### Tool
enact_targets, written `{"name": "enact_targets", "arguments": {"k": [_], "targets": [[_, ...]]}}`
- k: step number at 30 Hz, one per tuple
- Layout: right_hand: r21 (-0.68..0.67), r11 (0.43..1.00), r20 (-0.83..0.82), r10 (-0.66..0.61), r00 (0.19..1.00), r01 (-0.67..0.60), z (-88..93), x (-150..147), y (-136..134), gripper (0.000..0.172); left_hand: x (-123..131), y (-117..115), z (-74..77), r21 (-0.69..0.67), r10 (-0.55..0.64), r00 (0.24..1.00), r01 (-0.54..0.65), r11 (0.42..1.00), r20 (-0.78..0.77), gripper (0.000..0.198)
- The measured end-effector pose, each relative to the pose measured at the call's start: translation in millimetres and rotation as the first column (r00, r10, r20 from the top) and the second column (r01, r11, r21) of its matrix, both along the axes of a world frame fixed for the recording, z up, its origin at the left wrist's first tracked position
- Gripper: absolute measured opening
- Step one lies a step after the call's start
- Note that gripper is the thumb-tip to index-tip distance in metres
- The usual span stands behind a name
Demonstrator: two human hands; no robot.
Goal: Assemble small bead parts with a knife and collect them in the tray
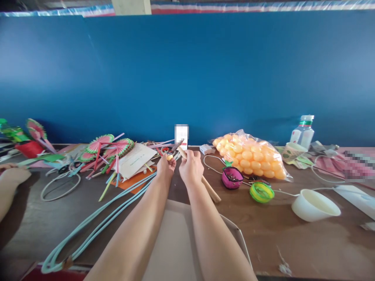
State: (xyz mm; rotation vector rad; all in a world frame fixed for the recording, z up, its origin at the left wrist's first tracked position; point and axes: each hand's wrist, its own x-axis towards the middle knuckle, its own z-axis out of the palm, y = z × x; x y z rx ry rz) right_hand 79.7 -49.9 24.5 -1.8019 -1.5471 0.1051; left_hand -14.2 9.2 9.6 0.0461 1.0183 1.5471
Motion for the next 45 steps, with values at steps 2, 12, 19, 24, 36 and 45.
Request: {"name": "enact_targets", "arguments": {"k": [2, 12, 19, 24, 36, 45], "targets": [[0.067, 0.998, 0.003, 0.016, 1.000, -0.016, 2.4, -2, -3, 0.031, -1, -2, 2.8, -0.001, -0.006, 1.000, 0.006, 1.000, -0.003, 0.014], [-0.010, 0.998, 0.106, 0.069, 0.992, -0.069, -2.3, -5, -3, 0.029, 1, -2, 2.4, -0.008, 0.026, 0.999, -0.026, 1.000, 0.032, 0.016], [0.039, 0.998, 0.107, 0.045, 0.993, -0.050, -2.9, -5, -3, 0.029, 1, -2, 1.5, -0.002, 0.027, 0.999, -0.027, 1.000, 0.032, 0.016], [0.047, 0.998, 0.118, 0.037, 0.992, -0.043, -3.3, -6, -3, 0.028, 2, -2, 1.0, -0.004, 0.029, 0.999, -0.029, 1.000, 0.041, 0.014], [0.028, 0.998, 0.113, 0.046, 0.993, -0.050, -3.7, -7, -2, 0.026, 2, -1, -1.3, -0.002, 0.021, 0.999, -0.021, 1.000, 0.030, 0.013], [0.025, 0.999, 0.112, 0.043, 0.993, -0.046, -7.5, -6, 0, 0.027, 2, 1, -3.9, 0.000, 0.012, 1.000, -0.012, 1.000, 0.020, 0.012]]}}
